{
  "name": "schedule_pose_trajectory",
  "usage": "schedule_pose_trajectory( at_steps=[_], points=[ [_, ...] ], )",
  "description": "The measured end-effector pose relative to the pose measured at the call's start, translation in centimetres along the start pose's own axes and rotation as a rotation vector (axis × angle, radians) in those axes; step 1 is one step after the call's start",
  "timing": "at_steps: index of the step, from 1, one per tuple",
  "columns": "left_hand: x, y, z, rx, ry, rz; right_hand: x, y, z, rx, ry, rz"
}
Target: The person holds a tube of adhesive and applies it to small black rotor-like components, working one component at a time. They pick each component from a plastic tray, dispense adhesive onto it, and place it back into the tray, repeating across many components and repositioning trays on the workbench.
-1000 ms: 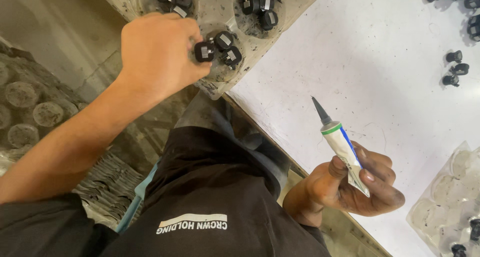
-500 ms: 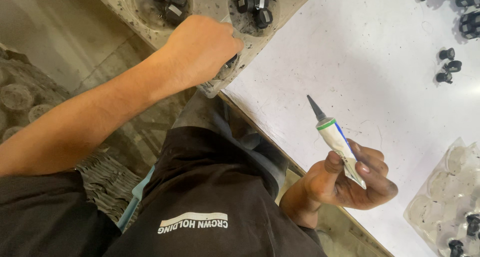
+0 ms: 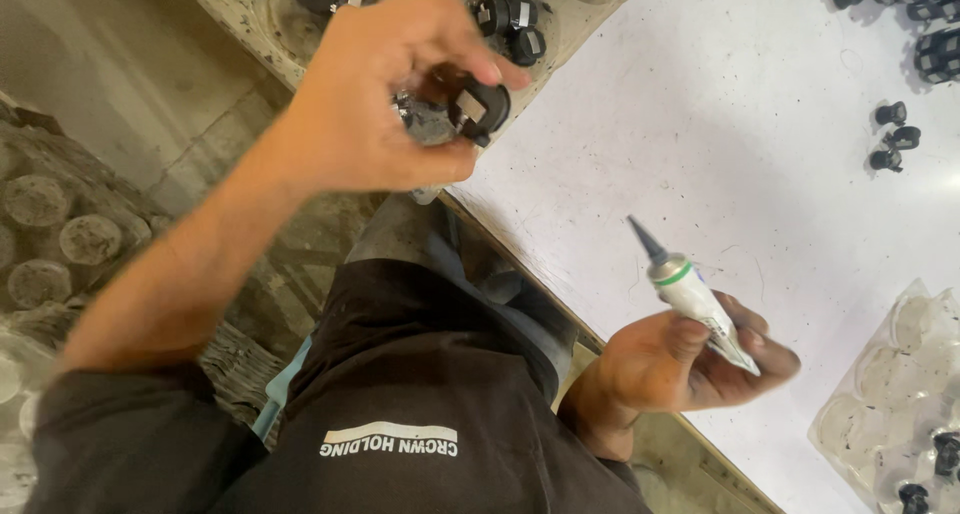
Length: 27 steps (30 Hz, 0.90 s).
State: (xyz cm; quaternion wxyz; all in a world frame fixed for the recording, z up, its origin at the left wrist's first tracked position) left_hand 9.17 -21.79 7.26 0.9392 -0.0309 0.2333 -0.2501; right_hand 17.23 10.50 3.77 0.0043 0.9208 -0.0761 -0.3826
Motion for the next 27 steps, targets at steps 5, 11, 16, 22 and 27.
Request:
schedule_pose_trajectory(
  at_steps=[5, 11, 16, 22, 27],
  points=[
    [1.6, 5.4, 0.6, 0.36, -0.036, 0.276, -0.2, 2.1, 0.3, -0.312, 0.216, -0.125],
    [1.3, 8.3, 0.1, 0.317, -0.075, 0.39, -0.9, 3.8, -0.4, -0.084, 0.012, -0.225],
    [1.5, 8.5, 0.1, 0.428, -0.09, 0.369, -0.3, 4.0, -1.6, 0.181, -0.093, -0.256],
    [1.8, 8.8, 0.5, 0.515, -0.09, 0.368, 0.3, 4.2, -2.5, 0.271, -0.057, -0.26],
    [1.7, 8.9, 0.4, 0.517, -0.099, 0.354, 0.1, 4.1, -2.5, 0.289, -0.089, -0.267]
  ],
)
Point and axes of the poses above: each hand's wrist, its own x-axis away from the middle knuckle, its own y-axis out of the palm, z = x × y, the point moved 2 cm from there along -x, towards the middle knuckle, and after that the axes turned 15 degrees about -z, right-handed, at the moved point
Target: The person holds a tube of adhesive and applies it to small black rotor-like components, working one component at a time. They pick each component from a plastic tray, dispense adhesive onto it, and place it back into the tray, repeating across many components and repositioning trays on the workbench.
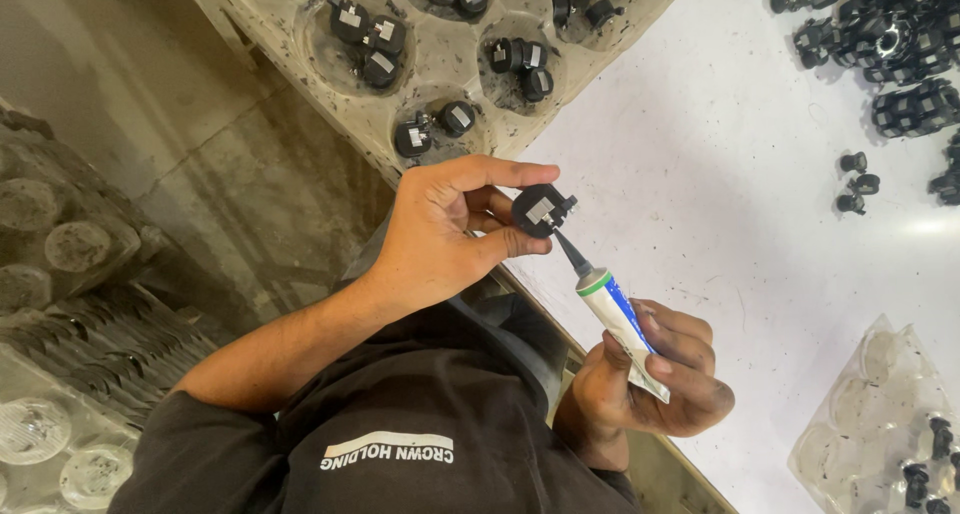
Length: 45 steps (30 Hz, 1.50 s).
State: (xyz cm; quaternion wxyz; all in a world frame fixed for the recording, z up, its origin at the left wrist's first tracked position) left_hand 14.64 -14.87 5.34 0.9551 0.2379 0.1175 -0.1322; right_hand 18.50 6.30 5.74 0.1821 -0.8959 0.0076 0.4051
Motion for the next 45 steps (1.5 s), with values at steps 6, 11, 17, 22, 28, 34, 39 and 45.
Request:
schedule_pose_trajectory(
  at_steps=[6, 11, 17, 22, 28, 34, 39, 45],
  points=[
    [0.0, -0.1, -0.4, 0.023, 0.018, -0.025, 0.0, -0.2, 0.5, 0.047, -0.02, -0.008],
    [0.0, -0.3, -0.5, 0.025, -0.037, -0.048, -0.3, -0.7, 0.9, 0.022, -0.033, -0.012],
    [-0.1, -0.3, -0.4, 0.015, -0.078, -0.052, -0.2, -0.6, 0.7, 0.018, -0.01, 0.003],
    [-0.2, -0.3, -0.6, 0.032, -0.065, -0.048, -0.2, -0.4, 0.5, 0.017, 0.006, 0.015],
    [0.2, -0.3, -1.1, 0.045, -0.042, -0.031, -0.1, -0.1, 0.2, 0.009, 0.013, 0.027],
    [0.3, -0.1, -2.7, 0.215, 0.0, -0.05, -0.4, -0.1, 1.0, 0.025, -0.047, 0.032],
    [0.9, 0.4, -4.0, 0.498, -0.117, -0.129, -0.9, -0.7, 1.7, 0.081, -0.09, 0.095],
    [1.0, 0.7, -5.1, 0.561, -0.147, -0.116, -1.0, -0.2, 1.9, 0.037, -0.092, 0.041]
  ],
)
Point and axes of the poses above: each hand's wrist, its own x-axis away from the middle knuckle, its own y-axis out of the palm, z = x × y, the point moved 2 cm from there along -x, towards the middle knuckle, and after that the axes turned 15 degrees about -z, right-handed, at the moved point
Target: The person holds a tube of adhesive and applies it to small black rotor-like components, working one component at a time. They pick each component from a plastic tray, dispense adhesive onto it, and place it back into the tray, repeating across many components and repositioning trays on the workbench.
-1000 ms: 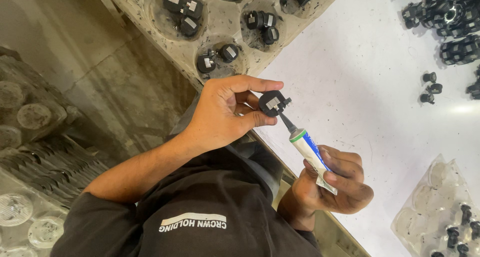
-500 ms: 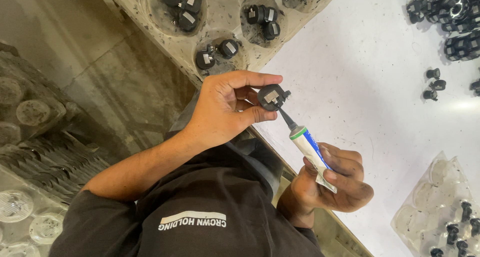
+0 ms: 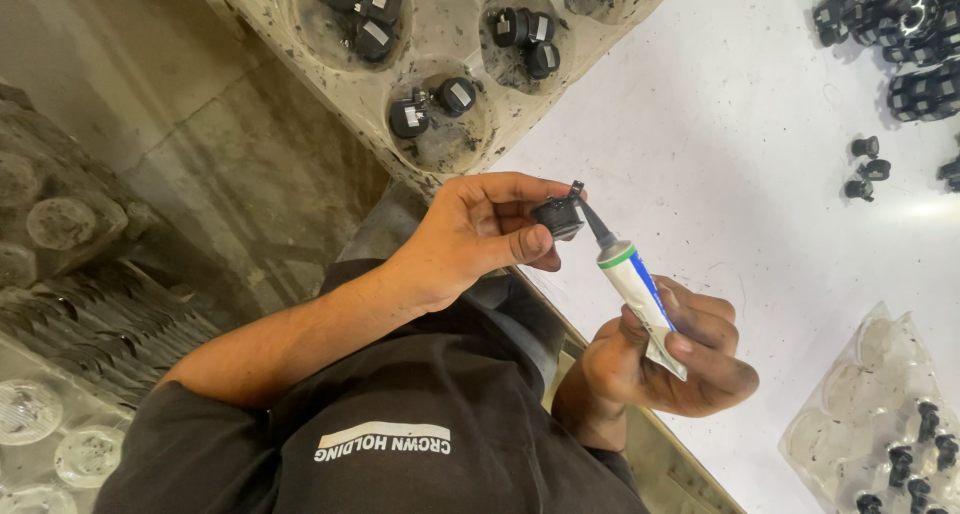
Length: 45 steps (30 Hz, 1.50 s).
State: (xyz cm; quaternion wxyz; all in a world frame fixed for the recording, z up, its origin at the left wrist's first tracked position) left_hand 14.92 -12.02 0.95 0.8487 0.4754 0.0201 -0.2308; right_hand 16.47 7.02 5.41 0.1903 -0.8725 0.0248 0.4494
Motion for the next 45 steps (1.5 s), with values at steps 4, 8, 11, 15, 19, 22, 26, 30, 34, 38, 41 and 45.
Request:
schedule_pose_trajectory(
  at_steps=[4, 8, 11, 15, 19, 22, 26, 30, 34, 38, 41, 45],
  points=[
    [0.0, -0.1, -0.2, 0.027, 0.011, -0.028, 0.2, 0.4, -0.1, -0.054, 0.024, 0.007],
    [0.1, -0.1, -0.1, 0.02, 0.002, -0.024, 0.2, 0.2, -0.2, -0.034, 0.041, 0.005],
    [0.2, -0.1, 0.1, 0.017, -0.001, -0.029, 0.3, 0.2, -0.2, -0.052, 0.046, 0.005],
    [0.2, -0.2, 0.1, 0.033, -0.02, -0.025, 0.4, 0.4, -0.3, -0.083, 0.07, 0.011],
    [0.2, -0.3, -0.1, 0.044, -0.022, -0.038, 0.4, 0.4, -0.5, -0.09, 0.093, 0.008],
    [0.3, -0.4, -0.2, 0.072, -0.014, -0.059, 0.4, 0.3, -0.6, -0.096, 0.109, 0.014],
    [0.3, -0.5, -0.4, 0.175, 0.006, -0.067, 0.4, 0.1, -0.7, -0.047, 0.097, -0.004],
    [0.0, -0.6, 0.4, 0.135, 0.084, 0.015, 0.6, -0.3, -0.4, -0.058, 0.103, -0.002],
    [-1.0, -2.2, 5.4, -0.605, 0.241, 0.045, 0.7, -1.3, 0.3, -0.045, 0.097, 0.025],
    [-1.3, -4.2, 11.3, -1.36, 0.144, 0.016, 0.9, -2.1, 1.0, -0.044, 0.077, 0.019],
    [-1.9, -4.9, 12.7, -1.897, -0.167, -0.088, 1.1, -2.2, 1.4, -0.055, 0.074, 0.04],
    [-3.3, -5.0, 12.0, -2.158, -0.222, -0.303, 1.1, -2.0, 1.6, -0.071, 0.053, 0.05]
  ],
)
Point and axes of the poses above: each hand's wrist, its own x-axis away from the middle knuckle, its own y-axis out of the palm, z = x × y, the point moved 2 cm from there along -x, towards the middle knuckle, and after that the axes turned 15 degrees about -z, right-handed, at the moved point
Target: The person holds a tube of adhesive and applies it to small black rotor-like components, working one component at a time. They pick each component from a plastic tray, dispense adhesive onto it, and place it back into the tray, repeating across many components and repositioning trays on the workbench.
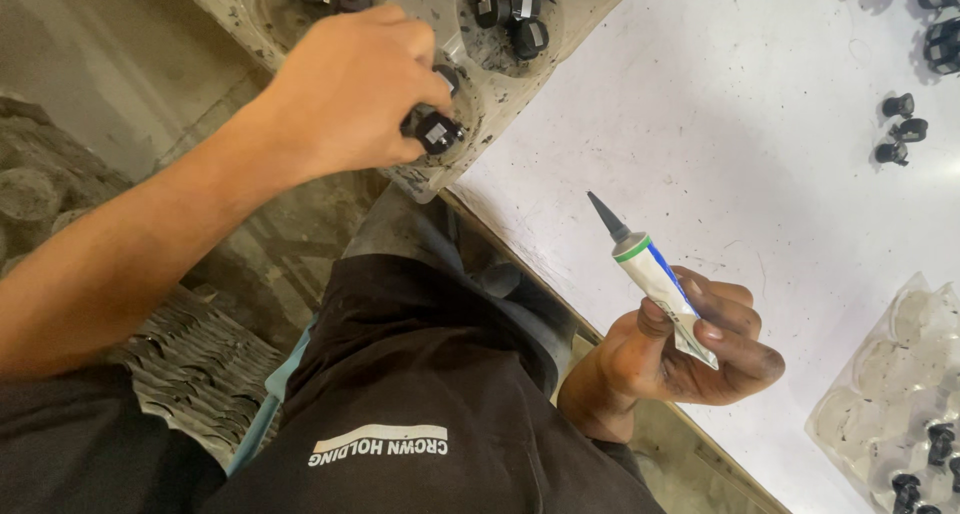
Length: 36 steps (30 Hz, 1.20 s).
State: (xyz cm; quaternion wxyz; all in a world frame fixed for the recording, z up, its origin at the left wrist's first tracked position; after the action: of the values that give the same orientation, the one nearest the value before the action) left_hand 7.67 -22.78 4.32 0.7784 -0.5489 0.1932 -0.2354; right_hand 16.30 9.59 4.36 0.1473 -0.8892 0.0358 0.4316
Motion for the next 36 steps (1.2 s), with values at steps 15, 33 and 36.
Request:
schedule_pose_trajectory(
  at_steps=[15, 33, 36],
  points=[
    [-3.4, 2.0, 0.2, 0.043, -0.387, 0.158, 0.4, 0.3, -0.5, -0.005, 0.106, 0.023],
    [1.4, 0.8, 8.1, 1.581, 0.21, 0.55, -0.1, 0.7, -1.3, -0.355, 0.193, 0.038],
    [1.4, 1.6, 9.5, 1.611, 0.141, 0.547, -0.1, 0.8, -1.5, -0.269, 0.116, 0.049]
  ],
)
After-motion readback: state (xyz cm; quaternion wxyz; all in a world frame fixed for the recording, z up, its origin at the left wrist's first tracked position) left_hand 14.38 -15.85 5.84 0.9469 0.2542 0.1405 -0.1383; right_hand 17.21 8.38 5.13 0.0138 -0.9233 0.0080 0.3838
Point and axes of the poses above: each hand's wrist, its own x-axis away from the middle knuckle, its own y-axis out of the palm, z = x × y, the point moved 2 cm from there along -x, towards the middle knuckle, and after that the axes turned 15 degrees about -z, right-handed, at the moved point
